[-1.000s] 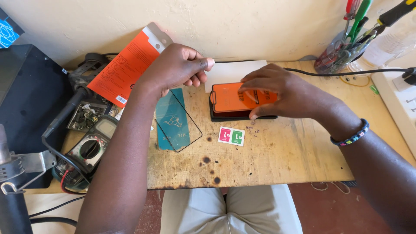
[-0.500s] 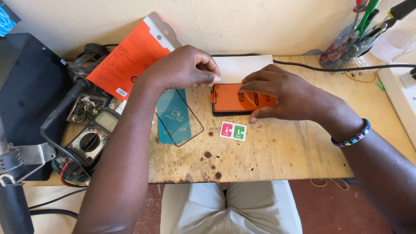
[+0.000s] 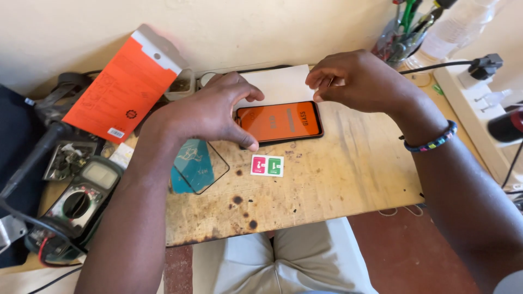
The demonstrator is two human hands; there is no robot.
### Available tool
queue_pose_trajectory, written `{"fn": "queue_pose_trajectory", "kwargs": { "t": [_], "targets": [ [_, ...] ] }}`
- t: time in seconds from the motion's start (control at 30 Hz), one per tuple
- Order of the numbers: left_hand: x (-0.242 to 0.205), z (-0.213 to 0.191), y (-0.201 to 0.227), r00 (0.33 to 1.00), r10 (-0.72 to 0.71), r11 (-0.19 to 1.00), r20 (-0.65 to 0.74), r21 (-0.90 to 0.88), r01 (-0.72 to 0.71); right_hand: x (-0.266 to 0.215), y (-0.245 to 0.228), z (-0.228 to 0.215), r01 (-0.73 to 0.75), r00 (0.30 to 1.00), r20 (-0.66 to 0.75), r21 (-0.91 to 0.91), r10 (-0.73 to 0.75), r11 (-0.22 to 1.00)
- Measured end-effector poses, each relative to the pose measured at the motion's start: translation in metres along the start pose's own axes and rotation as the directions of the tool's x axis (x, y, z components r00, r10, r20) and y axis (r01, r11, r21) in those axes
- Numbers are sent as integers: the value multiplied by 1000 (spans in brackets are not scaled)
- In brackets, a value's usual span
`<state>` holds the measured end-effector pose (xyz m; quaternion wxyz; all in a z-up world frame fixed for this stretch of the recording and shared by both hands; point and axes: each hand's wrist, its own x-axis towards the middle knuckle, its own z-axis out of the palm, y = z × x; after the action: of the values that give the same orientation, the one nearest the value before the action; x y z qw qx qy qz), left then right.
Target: The person unpacks a screen protector kit, removes the orange protective film from the screen protector, and aligns it over a black smartphone. They then use two small cleaning wipes to clean the phone screen before placing the screen protector on the device.
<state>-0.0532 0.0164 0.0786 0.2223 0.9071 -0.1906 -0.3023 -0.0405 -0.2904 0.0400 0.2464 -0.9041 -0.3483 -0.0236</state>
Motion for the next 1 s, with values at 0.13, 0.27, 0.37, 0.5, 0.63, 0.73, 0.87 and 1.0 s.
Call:
{"fn": "queue_pose_trajectory", "kwargs": {
  "t": [0.13,0.27,0.37,0.5,0.63,0.73,0.87,1.0],
  "targets": [
    [11,7,-4,999,42,993,25,110,-44,4,-5,-1,-357,923,149,-17,356,934],
    [18,10,-12,996,87,986,-3,142,-86,5,-2,2,-442,882,169,-25,439,897],
    [19,11,-12,996,86,985,-14,149,-83,6,-5,1,-518,841,190,10,507,856],
    [25,14,-18,991,129,979,-25,165,-123,9,-21,-7,-609,781,223,61,584,791],
    [26,14,-18,991,132,979,-31,161,-126,9,-25,-9,-627,770,225,89,598,774],
    [27,14,-19,990,137,978,-32,160,-131,10,-21,-7,-614,778,229,77,585,786],
    [28,15,-18,990,132,978,-44,169,-123,10,-13,-2,-577,795,220,-12,565,817],
    [28,16,-19,989,142,978,-49,164,-132,11,-16,-3,-580,793,227,-2,565,815]
  ]
}}
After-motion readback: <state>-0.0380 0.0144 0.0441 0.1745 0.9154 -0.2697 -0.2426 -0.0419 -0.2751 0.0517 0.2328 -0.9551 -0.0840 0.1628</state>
